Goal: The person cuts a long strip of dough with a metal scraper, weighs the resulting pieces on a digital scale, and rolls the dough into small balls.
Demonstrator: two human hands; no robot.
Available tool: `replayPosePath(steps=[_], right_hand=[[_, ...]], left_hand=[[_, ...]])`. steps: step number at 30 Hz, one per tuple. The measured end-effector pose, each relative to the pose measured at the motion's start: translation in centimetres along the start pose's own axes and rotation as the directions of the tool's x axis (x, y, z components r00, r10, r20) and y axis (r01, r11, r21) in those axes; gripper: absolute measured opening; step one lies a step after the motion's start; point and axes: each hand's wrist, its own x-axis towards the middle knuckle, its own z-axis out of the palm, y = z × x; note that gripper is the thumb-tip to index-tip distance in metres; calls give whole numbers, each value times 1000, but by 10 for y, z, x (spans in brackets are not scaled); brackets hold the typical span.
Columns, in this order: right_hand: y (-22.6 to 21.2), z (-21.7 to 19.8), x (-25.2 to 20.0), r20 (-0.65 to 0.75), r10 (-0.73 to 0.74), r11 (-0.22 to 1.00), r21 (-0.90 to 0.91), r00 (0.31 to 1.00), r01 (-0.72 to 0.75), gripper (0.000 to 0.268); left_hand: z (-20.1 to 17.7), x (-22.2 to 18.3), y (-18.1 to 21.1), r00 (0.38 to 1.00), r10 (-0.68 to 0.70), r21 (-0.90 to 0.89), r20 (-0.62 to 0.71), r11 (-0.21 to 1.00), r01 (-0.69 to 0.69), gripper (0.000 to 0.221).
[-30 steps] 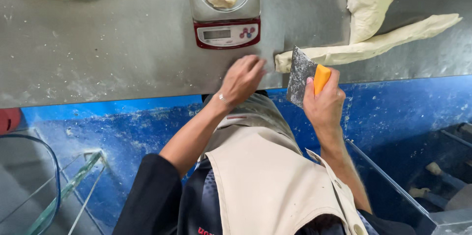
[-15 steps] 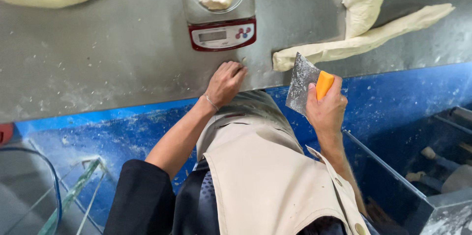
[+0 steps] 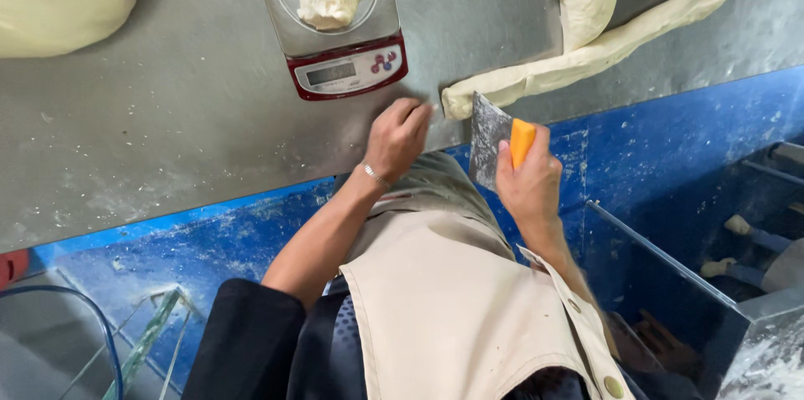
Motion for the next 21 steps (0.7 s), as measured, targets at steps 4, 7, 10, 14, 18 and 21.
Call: replayPosePath(steps=[4, 7, 10, 14, 18, 21], right_hand=[[-6, 13, 11, 43, -104, 994, -24, 994, 105, 38], [-12, 35, 27, 113, -118, 989, -78, 987, 128, 41], [-20, 66, 60, 67, -188, 968, -154, 980, 196, 46], [-22, 79, 96, 37, -261, 960, -91, 965, 263, 43], [-8, 66, 54, 117, -236, 966, -75, 965, 246, 52], [17, 54, -6, 178, -253, 962, -55, 951, 266, 49]], left_hand=[[30, 12, 11, 999, -39, -38, 2, 999, 39, 18], [38, 11, 14, 1000, -29, 32, -10, 999, 29, 32], [46, 6, 8, 999, -44, 98, 22, 994, 41, 45], [57, 20, -5, 982, -174, 80, 78, 982, 168, 37], [11, 37, 19, 972, -229, -151, -45, 964, 220, 23], [-48, 50, 22, 947, 8, -9, -321, 1000, -11, 19]])
